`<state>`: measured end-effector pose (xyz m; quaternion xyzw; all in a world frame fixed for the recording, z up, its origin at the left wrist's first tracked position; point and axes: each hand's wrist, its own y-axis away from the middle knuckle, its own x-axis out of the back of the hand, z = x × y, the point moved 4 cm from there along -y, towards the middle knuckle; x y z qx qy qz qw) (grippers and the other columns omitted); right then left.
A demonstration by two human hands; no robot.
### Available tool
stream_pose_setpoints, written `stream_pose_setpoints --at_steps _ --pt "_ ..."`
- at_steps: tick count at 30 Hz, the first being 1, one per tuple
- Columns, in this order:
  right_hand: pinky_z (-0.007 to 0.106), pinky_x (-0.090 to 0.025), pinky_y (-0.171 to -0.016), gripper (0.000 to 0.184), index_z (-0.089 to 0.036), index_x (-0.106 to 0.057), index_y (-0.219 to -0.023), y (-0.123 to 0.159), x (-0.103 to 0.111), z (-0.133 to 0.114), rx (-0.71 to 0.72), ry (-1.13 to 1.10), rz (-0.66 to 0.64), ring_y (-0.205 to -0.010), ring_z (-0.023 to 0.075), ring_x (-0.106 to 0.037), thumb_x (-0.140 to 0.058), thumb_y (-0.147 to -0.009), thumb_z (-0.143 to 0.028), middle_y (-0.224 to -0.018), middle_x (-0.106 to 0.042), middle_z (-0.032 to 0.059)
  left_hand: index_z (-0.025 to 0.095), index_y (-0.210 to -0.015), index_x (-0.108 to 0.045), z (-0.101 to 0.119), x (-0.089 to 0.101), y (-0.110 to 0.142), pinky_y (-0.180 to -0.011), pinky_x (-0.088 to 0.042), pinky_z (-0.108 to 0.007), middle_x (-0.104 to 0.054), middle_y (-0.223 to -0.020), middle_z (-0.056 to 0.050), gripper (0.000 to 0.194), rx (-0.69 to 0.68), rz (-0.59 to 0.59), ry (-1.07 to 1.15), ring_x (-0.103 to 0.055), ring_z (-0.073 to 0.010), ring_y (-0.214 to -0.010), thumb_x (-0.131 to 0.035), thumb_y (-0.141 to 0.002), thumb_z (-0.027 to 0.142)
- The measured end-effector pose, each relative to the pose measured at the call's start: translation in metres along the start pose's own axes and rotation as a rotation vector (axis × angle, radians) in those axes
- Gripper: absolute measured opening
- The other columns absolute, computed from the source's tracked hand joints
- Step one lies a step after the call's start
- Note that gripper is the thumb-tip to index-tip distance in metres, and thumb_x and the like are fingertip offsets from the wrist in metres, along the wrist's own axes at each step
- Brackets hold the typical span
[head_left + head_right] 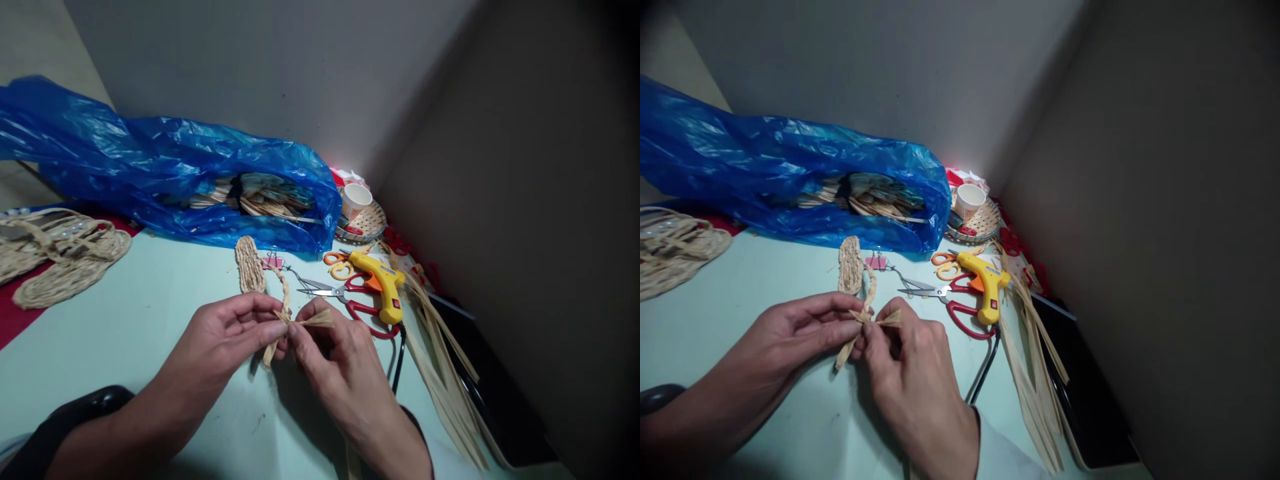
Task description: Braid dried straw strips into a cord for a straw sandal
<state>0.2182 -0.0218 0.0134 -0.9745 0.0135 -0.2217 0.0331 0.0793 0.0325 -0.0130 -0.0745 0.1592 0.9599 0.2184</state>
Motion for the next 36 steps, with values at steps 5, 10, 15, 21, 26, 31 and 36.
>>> stream_pose_setpoints --at_steps 5,10,15,21,26,31,36 --pt "0.024 -0.038 -0.062 0.024 -0.021 -0.061 -0.080 0.001 0.003 -0.003 0.032 0.064 -0.069 -0.065 0.0118 -0.057 -0.052 -0.102 -0.025 -0.074 -0.067 -0.0027 0.018 -0.084 -0.071 0.000 0.003 0.000 -0.062 -0.050 -0.024 -0.074 -0.069 0.000 0.023 0.021 -0.011 -0.063 -0.065 -0.0142 -0.064 -0.081 -0.075 0.036" --pt "0.025 -0.041 -0.070 0.027 -0.020 -0.065 -0.077 -0.003 0.013 -0.002 0.072 0.074 0.008 -0.073 0.0129 -0.060 -0.055 -0.102 -0.023 -0.076 -0.068 -0.0023 0.019 -0.085 -0.066 0.004 0.001 0.000 -0.054 -0.044 -0.022 -0.065 -0.058 0.004 0.020 0.029 -0.032 -0.121 -0.054 -0.0102 -0.052 -0.074 -0.082 0.036" --pt "0.028 -0.044 -0.072 0.017 -0.018 -0.067 -0.079 0.004 0.016 -0.010 0.276 0.140 0.219 -0.076 0.0157 -0.062 -0.065 -0.095 -0.016 -0.077 -0.069 0.0006 0.020 -0.082 -0.064 0.001 0.001 0.001 -0.042 -0.037 -0.019 -0.059 -0.062 0.006 0.023 0.000 -0.040 -0.232 -0.047 -0.0083 -0.047 -0.072 -0.083 0.042" --pt "0.035 -0.036 -0.066 0.019 -0.012 -0.069 -0.080 0.019 0.001 -0.024 0.607 0.463 0.241 -0.068 0.0188 -0.051 -0.056 -0.093 -0.010 -0.072 -0.064 0.0069 0.021 -0.077 -0.061 -0.003 -0.003 0.005 -0.049 -0.041 -0.021 -0.057 -0.059 0.007 0.018 -0.009 -0.083 -0.129 -0.054 -0.0093 -0.049 -0.069 -0.086 0.035" --pt "0.036 -0.028 -0.064 0.032 -0.011 -0.070 -0.079 0.021 -0.004 -0.022 0.752 0.580 0.338 -0.064 0.0179 -0.042 -0.043 -0.096 -0.010 -0.068 -0.060 0.0057 0.018 -0.083 -0.065 -0.004 -0.001 0.001 -0.062 -0.042 -0.023 -0.062 -0.069 0.004 0.018 0.067 -0.100 -0.014 -0.054 -0.0116 -0.066 -0.075 -0.081 0.034" --pt "0.036 -0.028 -0.065 0.029 -0.011 -0.071 -0.081 0.018 -0.004 -0.021 0.718 0.684 0.236 -0.067 0.0192 -0.044 -0.046 -0.095 -0.010 -0.072 -0.062 0.0071 0.018 -0.086 -0.068 -0.006 -0.001 -0.004 -0.066 -0.040 -0.026 -0.062 -0.072 0.002 0.024 0.114 -0.123 0.021 -0.054 -0.0138 -0.070 -0.080 -0.075 0.035" --pt "0.039 -0.033 -0.071 0.031 -0.011 -0.071 -0.088 0.021 -0.005 -0.024 0.757 0.714 0.141 -0.073 0.0209 -0.047 -0.042 -0.099 -0.011 -0.081 -0.065 0.0077 0.018 -0.080 -0.068 -0.006 0.001 -0.005 -0.066 -0.042 -0.025 -0.066 -0.072 0.002 0.023 0.088 -0.099 -0.011 -0.057 -0.0133 -0.070 -0.081 -0.075 0.036"
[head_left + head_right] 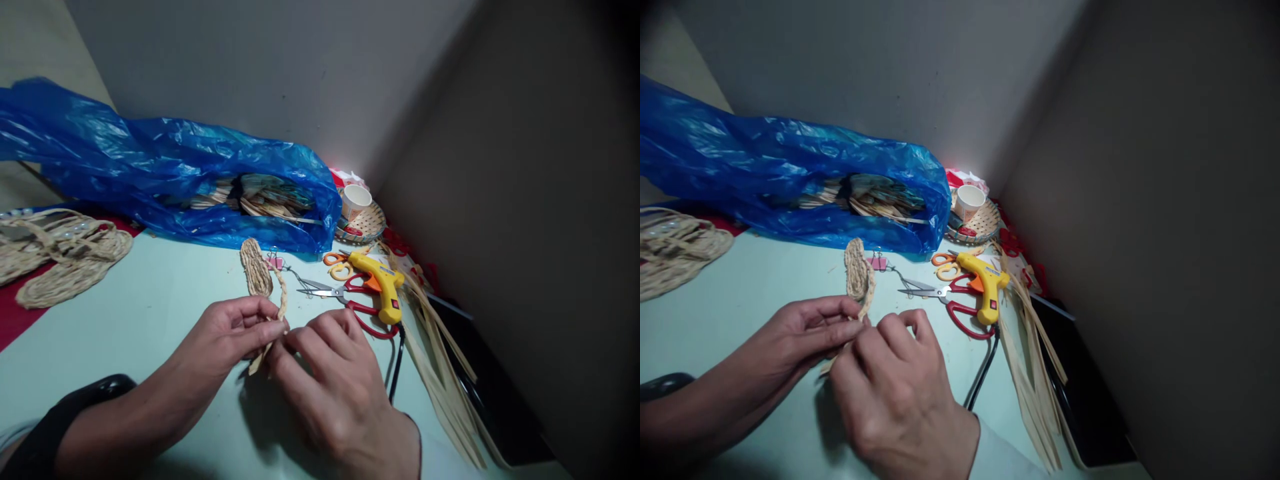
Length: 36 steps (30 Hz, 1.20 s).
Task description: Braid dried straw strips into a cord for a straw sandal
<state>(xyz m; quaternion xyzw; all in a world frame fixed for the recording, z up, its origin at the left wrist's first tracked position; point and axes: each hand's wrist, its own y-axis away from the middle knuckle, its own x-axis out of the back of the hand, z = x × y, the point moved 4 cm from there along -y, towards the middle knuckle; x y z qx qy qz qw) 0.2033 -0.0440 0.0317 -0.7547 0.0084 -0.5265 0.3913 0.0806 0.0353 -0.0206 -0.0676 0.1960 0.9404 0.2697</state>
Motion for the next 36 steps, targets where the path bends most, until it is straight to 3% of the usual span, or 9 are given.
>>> stream_pose_setpoints --at_steps 2,5,8,10,15,21,27,32,36 --pt "0.039 -0.038 -0.076 0.025 -0.012 -0.070 -0.099 -0.002 0.003 0.003 -0.044 -0.113 -0.067 -0.083 0.0229 -0.052 -0.045 -0.095 -0.012 -0.094 -0.068 0.0096 0.018 -0.079 -0.068 0.002 0.002 0.000 -0.061 -0.043 -0.023 -0.066 -0.070 0.002 0.022 -0.034 0.020 -0.017 -0.057 -0.0120 -0.065 -0.080 -0.076 0.036" --pt "0.035 -0.045 -0.085 0.021 -0.016 -0.065 -0.112 -0.004 0.007 0.019 -0.354 -0.417 -0.106 -0.098 0.0222 -0.059 -0.051 -0.096 -0.016 -0.108 -0.067 0.0091 0.017 -0.078 -0.068 0.008 0.000 0.001 -0.050 -0.041 -0.022 -0.064 -0.063 0.003 0.024 -0.093 0.018 -0.059 -0.053 -0.0093 -0.052 -0.078 -0.077 0.038" --pt "0.029 -0.048 -0.079 0.016 -0.019 -0.063 -0.110 -0.001 -0.005 0.030 -0.657 -0.787 -0.222 -0.087 0.0178 -0.065 -0.058 -0.100 -0.030 -0.094 -0.070 0.0036 0.018 -0.083 -0.063 0.010 -0.005 0.003 -0.046 -0.041 -0.021 -0.063 -0.061 0.004 0.027 -0.117 0.001 -0.090 -0.053 -0.0089 -0.047 -0.078 -0.076 0.040" --pt "0.027 -0.047 -0.072 0.019 -0.019 -0.063 -0.106 0.001 -0.015 0.030 -0.741 -0.980 -0.306 -0.076 0.0158 -0.064 -0.061 -0.100 -0.038 -0.081 -0.068 0.0002 0.020 -0.091 -0.058 0.009 -0.006 0.005 -0.043 -0.042 -0.020 -0.064 -0.062 0.006 0.030 -0.133 -0.003 -0.090 -0.054 -0.0098 -0.047 -0.076 -0.078 0.040" --pt "0.023 -0.039 -0.059 0.029 -0.018 -0.067 -0.085 0.002 -0.024 0.032 -0.774 -1.104 -0.298 -0.062 0.0105 -0.051 -0.064 -0.097 -0.044 -0.071 -0.060 -0.0022 0.023 -0.087 -0.049 0.007 -0.004 0.005 -0.040 -0.035 -0.017 -0.063 -0.059 0.007 0.028 -0.170 -0.011 -0.107 -0.047 -0.0065 -0.043 -0.072 -0.082 0.038" --pt "0.023 -0.039 -0.054 0.035 -0.016 -0.070 -0.079 -0.001 -0.027 0.037 -0.857 -1.225 -0.206 -0.057 0.0108 -0.049 -0.072 -0.087 -0.050 -0.069 -0.062 -0.0002 0.023 -0.087 -0.051 0.011 -0.005 0.011 -0.052 -0.045 -0.023 -0.065 -0.071 0.003 0.023 -0.174 -0.021 -0.168 -0.059 -0.0135 -0.064 -0.069 -0.082 0.036" --pt "0.024 -0.033 -0.053 0.024 -0.016 -0.068 -0.074 -0.001 -0.024 0.035 -0.869 -0.995 -0.139 -0.058 0.0118 -0.044 -0.067 -0.088 -0.035 -0.064 -0.060 0.0001 0.024 -0.093 -0.057 0.011 -0.002 0.019 -0.061 -0.044 -0.028 -0.063 -0.072 0.003 0.021 -0.166 0.080 -0.376 -0.059 -0.0167 -0.068 -0.070 -0.079 0.034" --pt "0.025 -0.036 -0.057 0.017 -0.017 -0.063 -0.075 0.000 -0.020 0.034 -0.825 -0.857 -0.134 -0.061 0.0126 -0.047 -0.060 -0.088 -0.027 -0.066 -0.058 -0.0009 0.022 -0.070 -0.065 0.017 0.002 0.023 -0.057 -0.040 -0.028 -0.059 -0.062 0.002 0.024 -0.182 0.141 -0.567 -0.052 -0.0171 -0.061 -0.069 -0.078 0.044" --pt "0.024 -0.032 -0.052 0.018 -0.018 -0.060 -0.073 -0.001 -0.019 0.033 -0.779 -0.806 -0.118 -0.056 0.0112 -0.043 -0.059 -0.089 -0.025 -0.061 -0.053 -0.0035 0.023 -0.066 -0.069 0.033 0.004 0.027 -0.060 -0.043 -0.028 -0.067 -0.065 -0.001 0.027 -0.223 0.216 -0.664 -0.058 -0.0206 -0.065 -0.068 -0.076 0.047"
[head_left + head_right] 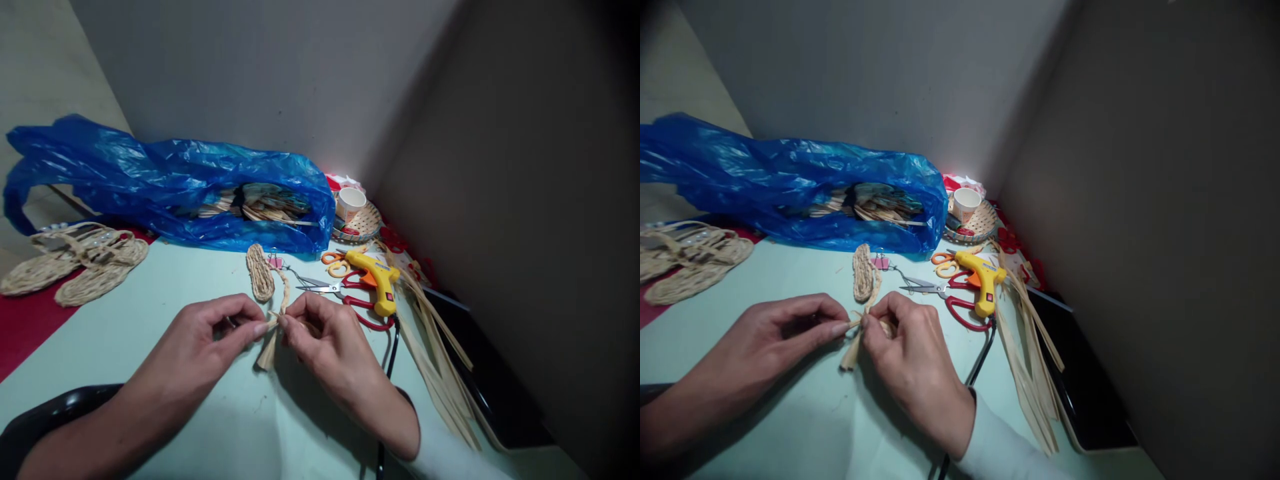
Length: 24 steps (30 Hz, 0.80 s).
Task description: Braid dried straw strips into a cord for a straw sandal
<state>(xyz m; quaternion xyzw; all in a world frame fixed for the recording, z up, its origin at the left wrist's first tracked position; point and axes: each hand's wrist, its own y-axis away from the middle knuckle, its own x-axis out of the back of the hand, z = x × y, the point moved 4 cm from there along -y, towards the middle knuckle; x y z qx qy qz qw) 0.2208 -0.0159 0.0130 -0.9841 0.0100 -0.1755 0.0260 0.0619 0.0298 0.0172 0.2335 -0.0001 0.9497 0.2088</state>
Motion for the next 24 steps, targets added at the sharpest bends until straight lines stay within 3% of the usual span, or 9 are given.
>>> stream_pose_setpoints --at_steps 4,9,12,15,18,21,22,24 --pt "0.024 -0.033 -0.052 0.018 -0.018 -0.060 -0.073 0.001 -0.002 -0.003 0.018 -0.014 0.025 -0.055 0.0115 -0.046 -0.059 -0.090 -0.025 -0.061 -0.056 -0.0026 0.024 -0.070 -0.069 0.008 0.003 0.008 -0.057 -0.044 -0.028 -0.068 -0.067 0.000 0.021 -0.133 0.092 -0.156 -0.061 -0.0201 -0.063 -0.066 -0.083 0.041" --pt "0.024 -0.040 -0.057 0.016 -0.016 -0.065 -0.072 0.003 -0.010 -0.003 -0.115 -0.346 0.010 -0.054 0.0121 -0.053 -0.062 -0.086 -0.024 -0.058 -0.061 -0.0011 0.022 -0.074 -0.067 0.014 -0.017 0.033 -0.062 -0.042 -0.031 -0.063 -0.063 -0.002 0.023 -0.695 0.228 -0.539 -0.056 -0.0188 -0.062 -0.055 -0.092 0.013" --pt "0.024 -0.038 -0.055 0.016 -0.016 -0.064 -0.069 0.003 -0.015 0.001 -0.218 -0.540 -0.010 -0.051 0.0105 -0.049 -0.067 -0.081 -0.026 -0.054 -0.056 -0.0033 0.020 -0.086 -0.072 0.005 -0.030 0.042 -0.062 -0.039 -0.035 -0.066 -0.066 -0.005 0.021 -0.940 0.217 -0.797 -0.053 -0.0218 -0.063 -0.056 -0.087 0.006" --pt "0.024 -0.036 -0.055 0.016 -0.017 -0.063 -0.065 0.002 -0.015 0.005 -0.236 -0.585 0.023 -0.055 0.0111 -0.047 -0.070 -0.077 -0.026 -0.058 -0.055 -0.0032 0.015 -0.109 -0.070 0.001 -0.033 0.047 -0.067 -0.043 -0.036 -0.073 -0.080 -0.008 0.028 -1.095 0.205 -0.797 -0.057 -0.0238 -0.072 -0.062 -0.084 0.006" --pt "0.024 -0.037 -0.059 0.015 -0.017 -0.064 -0.066 0.002 -0.010 0.006 -0.177 -0.547 0.085 -0.060 0.0120 -0.047 -0.070 -0.077 -0.026 -0.062 -0.057 -0.0025 0.021 -0.112 -0.067 0.005 -0.024 0.039 -0.072 -0.046 -0.035 -0.074 -0.087 -0.006 0.023 -0.890 0.185 -0.486 -0.060 -0.0234 -0.078 -0.059 -0.092 0.013" --pt "0.025 -0.038 -0.062 0.017 -0.016 -0.065 -0.065 0.003 -0.009 0.003 -0.145 -0.525 0.089 -0.060 0.0116 -0.046 -0.068 -0.080 -0.025 -0.061 -0.059 -0.0018 0.025 -0.091 -0.064 0.006 -0.013 0.019 -0.068 -0.046 -0.031 -0.069 -0.083 -0.002 0.006 -0.470 0.215 -0.149 -0.062 -0.0203 -0.075 -0.061 -0.095 0.028" --pt "0.025 -0.038 -0.061 0.018 -0.016 -0.065 -0.065 0.003 -0.010 0.003 -0.140 -0.534 0.077 -0.060 0.0115 -0.047 -0.067 -0.081 -0.025 -0.061 -0.060 -0.0013 0.025 -0.090 -0.063 0.004 -0.012 0.012 -0.067 -0.047 -0.030 -0.068 -0.083 -0.001 0.010 -0.320 0.182 -0.047 -0.064 -0.0198 -0.075 -0.065 -0.092 0.034" --pt "0.024 -0.036 -0.057 0.018 -0.017 -0.063 -0.068 0.003 -0.012 0.002 -0.134 -0.583 0.030 -0.056 0.0112 -0.047 -0.066 -0.082 -0.027 -0.060 -0.059 -0.0018 0.024 -0.094 -0.061 0.000 -0.019 0.001 -0.065 -0.049 -0.029 -0.067 -0.079 0.000 0.022 -0.096 -0.017 0.199 -0.064 -0.0186 -0.071 -0.068 -0.088 0.044"
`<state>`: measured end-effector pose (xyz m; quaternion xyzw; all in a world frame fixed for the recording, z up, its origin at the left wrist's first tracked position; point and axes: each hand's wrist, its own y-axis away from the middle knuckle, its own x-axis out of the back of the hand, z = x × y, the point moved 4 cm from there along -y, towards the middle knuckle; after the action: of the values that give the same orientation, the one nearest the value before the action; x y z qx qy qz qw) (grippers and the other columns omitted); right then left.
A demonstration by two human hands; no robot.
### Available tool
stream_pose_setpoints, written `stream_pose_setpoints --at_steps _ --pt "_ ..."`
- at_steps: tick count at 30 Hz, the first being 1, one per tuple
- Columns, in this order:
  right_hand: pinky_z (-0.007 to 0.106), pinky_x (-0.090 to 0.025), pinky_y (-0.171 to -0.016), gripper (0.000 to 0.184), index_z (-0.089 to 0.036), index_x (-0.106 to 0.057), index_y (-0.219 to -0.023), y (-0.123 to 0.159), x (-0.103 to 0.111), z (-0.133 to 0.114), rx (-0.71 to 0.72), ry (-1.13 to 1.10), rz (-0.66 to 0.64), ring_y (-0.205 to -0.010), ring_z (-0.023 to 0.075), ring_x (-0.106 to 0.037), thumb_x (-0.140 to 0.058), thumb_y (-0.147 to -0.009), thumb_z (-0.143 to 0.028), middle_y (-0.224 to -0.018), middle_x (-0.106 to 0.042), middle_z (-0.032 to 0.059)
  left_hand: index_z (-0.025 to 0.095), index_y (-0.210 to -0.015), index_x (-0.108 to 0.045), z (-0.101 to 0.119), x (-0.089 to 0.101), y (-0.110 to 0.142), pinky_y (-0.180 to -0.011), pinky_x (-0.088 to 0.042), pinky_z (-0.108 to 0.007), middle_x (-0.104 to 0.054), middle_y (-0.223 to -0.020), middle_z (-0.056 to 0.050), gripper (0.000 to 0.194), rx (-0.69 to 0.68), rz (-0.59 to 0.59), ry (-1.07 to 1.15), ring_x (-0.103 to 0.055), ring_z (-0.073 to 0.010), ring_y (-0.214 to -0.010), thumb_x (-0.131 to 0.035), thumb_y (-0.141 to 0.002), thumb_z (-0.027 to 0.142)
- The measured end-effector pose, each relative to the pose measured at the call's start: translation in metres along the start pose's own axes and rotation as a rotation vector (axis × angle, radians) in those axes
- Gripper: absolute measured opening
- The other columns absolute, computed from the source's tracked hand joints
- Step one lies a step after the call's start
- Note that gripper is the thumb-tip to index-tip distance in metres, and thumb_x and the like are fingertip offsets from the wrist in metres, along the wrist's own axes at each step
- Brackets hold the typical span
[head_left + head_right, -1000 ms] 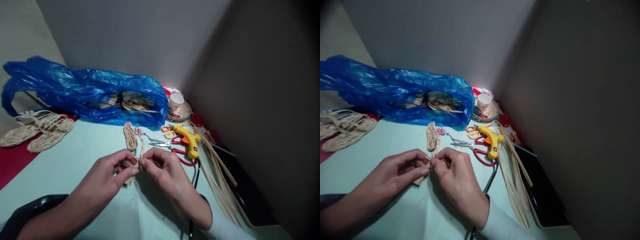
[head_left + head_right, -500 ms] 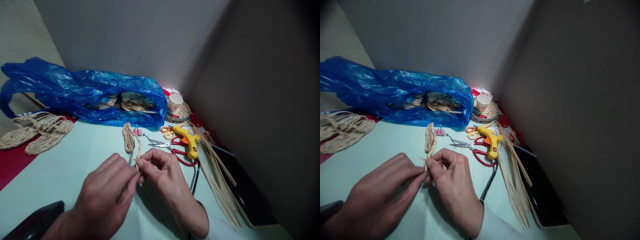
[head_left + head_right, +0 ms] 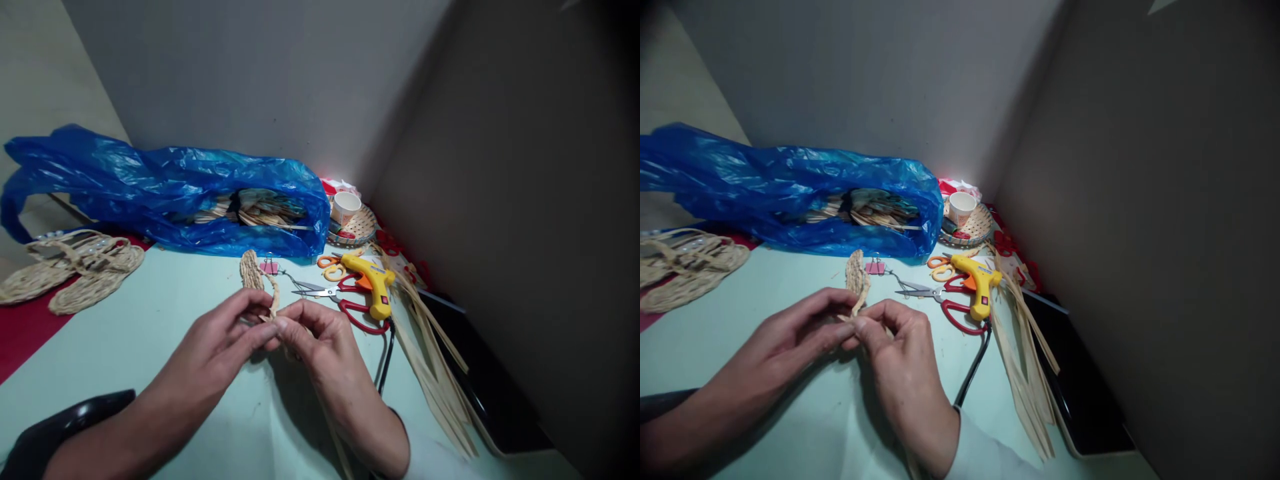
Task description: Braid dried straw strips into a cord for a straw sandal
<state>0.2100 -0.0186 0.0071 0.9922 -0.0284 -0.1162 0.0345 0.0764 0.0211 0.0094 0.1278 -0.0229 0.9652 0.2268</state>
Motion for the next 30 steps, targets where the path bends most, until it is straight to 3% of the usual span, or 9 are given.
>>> stream_pose_setpoints --at_steps 2,4,8,13,16,18,23,26,30 --pt "0.024 -0.034 -0.053 0.019 -0.018 -0.061 -0.071 0.000 -0.002 0.002 -0.008 -0.017 -0.052 -0.053 0.0110 -0.046 -0.065 -0.084 -0.030 -0.057 -0.055 -0.0036 0.022 -0.089 -0.060 -0.004 -0.008 -0.005 -0.058 -0.046 -0.027 -0.062 -0.071 0.003 0.028 0.129 -0.168 0.198 -0.059 -0.0148 -0.060 -0.067 -0.087 0.049" --pt "0.024 -0.034 -0.053 0.019 -0.018 -0.061 -0.073 0.000 -0.001 0.003 0.014 0.053 -0.050 -0.054 0.0115 -0.046 -0.064 -0.086 -0.032 -0.058 -0.052 -0.0043 0.021 -0.084 -0.059 -0.009 -0.012 -0.006 -0.051 -0.038 -0.023 -0.055 -0.067 0.005 0.030 0.197 -0.209 0.287 -0.049 -0.0105 -0.053 -0.068 -0.086 0.050" --pt "0.023 -0.039 -0.056 0.008 -0.019 -0.058 -0.090 0.001 0.003 0.006 0.095 0.228 -0.027 -0.065 0.0137 -0.054 -0.057 -0.092 -0.027 -0.070 -0.059 -0.0017 0.022 -0.085 -0.058 -0.016 -0.008 -0.004 -0.055 -0.033 -0.022 -0.056 -0.072 0.004 0.029 0.308 -0.143 0.285 -0.048 -0.0123 -0.063 -0.075 -0.079 0.045" --pt "0.028 -0.046 -0.072 0.011 -0.022 -0.046 -0.110 0.007 0.007 -0.001 0.198 0.448 -0.127 -0.081 0.0171 -0.063 -0.049 -0.099 -0.020 -0.087 -0.070 0.0013 0.022 -0.069 -0.056 -0.007 0.001 -0.003 -0.059 -0.034 -0.028 -0.055 -0.066 0.002 0.032 0.093 -0.117 -0.009 -0.046 -0.0160 -0.063 -0.060 -0.087 0.048" --pt "0.029 -0.042 -0.070 0.004 -0.022 -0.053 -0.104 0.011 0.011 -0.010 0.229 0.725 -0.134 -0.078 0.0170 -0.061 -0.050 -0.101 -0.021 -0.088 -0.070 0.0015 0.023 -0.070 -0.059 -0.003 0.005 0.000 -0.064 -0.037 -0.031 -0.058 -0.069 0.001 0.033 0.026 -0.080 -0.173 -0.053 -0.0196 -0.070 -0.053 -0.092 0.048" --pt "0.028 -0.039 -0.065 0.011 -0.021 -0.058 -0.095 0.012 0.011 -0.015 0.265 0.885 -0.117 -0.072 0.0159 -0.059 -0.050 -0.102 -0.021 -0.084 -0.068 0.0010 0.024 -0.071 -0.061 -0.002 0.007 0.001 -0.063 -0.038 -0.031 -0.059 -0.069 0.001 0.033 0.030 -0.062 -0.198 -0.053 -0.0202 -0.070 -0.053 -0.091 0.048" --pt "0.033 -0.042 -0.072 0.018 -0.017 -0.065 -0.087 0.019 0.004 -0.021 0.463 1.085 -0.017 -0.080 0.0207 -0.058 -0.053 -0.100 -0.017 -0.082 -0.067 0.0052 0.023 -0.063 -0.068 0.000 0.009 -0.003 -0.060 -0.039 -0.030 -0.059 -0.059 0.001 0.028 0.041 0.047 -0.150 -0.053 -0.0186 -0.062 -0.063 -0.082 0.042" --pt "0.033 -0.041 -0.068 0.020 -0.015 -0.063 -0.084 0.025 -0.006 -0.016 0.574 1.127 0.037 -0.077 0.0214 -0.056 -0.051 -0.099 -0.017 -0.079 -0.064 0.0066 0.022 -0.059 -0.071 -0.001 0.006 -0.005 -0.064 -0.042 -0.031 -0.067 -0.062 -0.001 0.024 0.065 0.072 -0.078 -0.057 -0.0194 -0.065 -0.066 -0.077 0.037" --pt "0.034 -0.036 -0.062 0.024 -0.014 -0.064 -0.084 0.031 -0.018 -0.007 0.825 1.293 0.148 -0.066 0.0204 -0.050 -0.044 -0.095 -0.007 -0.070 -0.060 0.0062 0.020 -0.065 -0.077 -0.011 0.001 -0.003 -0.051 -0.030 -0.026 -0.061 -0.059 0.000 0.021 0.266 0.091 0.121 -0.043 -0.0124 -0.053 -0.074 -0.069 0.040"
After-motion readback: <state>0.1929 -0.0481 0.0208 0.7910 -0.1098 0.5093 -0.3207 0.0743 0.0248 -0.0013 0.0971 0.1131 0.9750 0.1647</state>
